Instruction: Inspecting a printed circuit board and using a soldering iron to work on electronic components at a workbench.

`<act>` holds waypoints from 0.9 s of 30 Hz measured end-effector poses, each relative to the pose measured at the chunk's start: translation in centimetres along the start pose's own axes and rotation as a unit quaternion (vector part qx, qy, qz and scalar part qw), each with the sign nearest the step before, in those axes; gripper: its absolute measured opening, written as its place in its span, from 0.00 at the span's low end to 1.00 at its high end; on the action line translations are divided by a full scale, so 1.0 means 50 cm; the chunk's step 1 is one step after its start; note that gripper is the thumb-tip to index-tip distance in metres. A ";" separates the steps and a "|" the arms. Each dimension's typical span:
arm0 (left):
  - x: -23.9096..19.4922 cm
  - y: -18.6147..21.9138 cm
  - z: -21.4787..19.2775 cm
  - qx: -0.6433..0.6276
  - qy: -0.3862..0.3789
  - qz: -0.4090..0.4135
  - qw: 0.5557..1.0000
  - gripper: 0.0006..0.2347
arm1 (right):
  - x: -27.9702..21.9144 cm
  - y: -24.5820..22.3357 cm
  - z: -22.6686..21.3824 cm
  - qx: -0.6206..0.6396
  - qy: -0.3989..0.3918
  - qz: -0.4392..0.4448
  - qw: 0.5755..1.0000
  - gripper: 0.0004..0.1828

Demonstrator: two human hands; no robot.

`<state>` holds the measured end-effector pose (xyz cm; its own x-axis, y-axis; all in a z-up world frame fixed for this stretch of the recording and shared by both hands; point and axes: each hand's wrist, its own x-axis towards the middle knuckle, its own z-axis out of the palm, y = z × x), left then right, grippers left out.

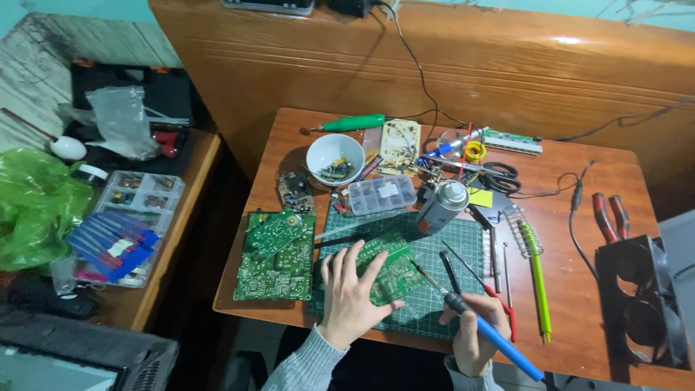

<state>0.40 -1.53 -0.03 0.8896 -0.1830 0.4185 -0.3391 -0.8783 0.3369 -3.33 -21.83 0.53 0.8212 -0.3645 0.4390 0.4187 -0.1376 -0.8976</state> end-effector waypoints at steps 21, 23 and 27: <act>0.000 0.002 -0.019 -0.039 -0.012 -0.015 0.999 0.34 | -0.026 0.063 -0.018 -0.044 -0.007 -0.029 0.999 0.14; 0.002 -0.002 -0.023 -0.041 -0.012 -0.014 0.999 0.34 | -0.020 0.050 -0.014 -0.051 -0.016 -0.023 0.998 0.13; 0.000 -0.016 -0.021 -0.081 -0.007 0.007 0.997 0.33 | -0.031 0.068 -0.021 -0.076 -0.025 0.008 0.997 0.11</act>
<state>0.35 -0.34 0.55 0.8883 -0.2011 0.4128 -0.3950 -0.7932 0.4634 -3.59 -22.69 -3.25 0.8470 -0.3220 0.4231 0.3456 -0.2713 -0.8983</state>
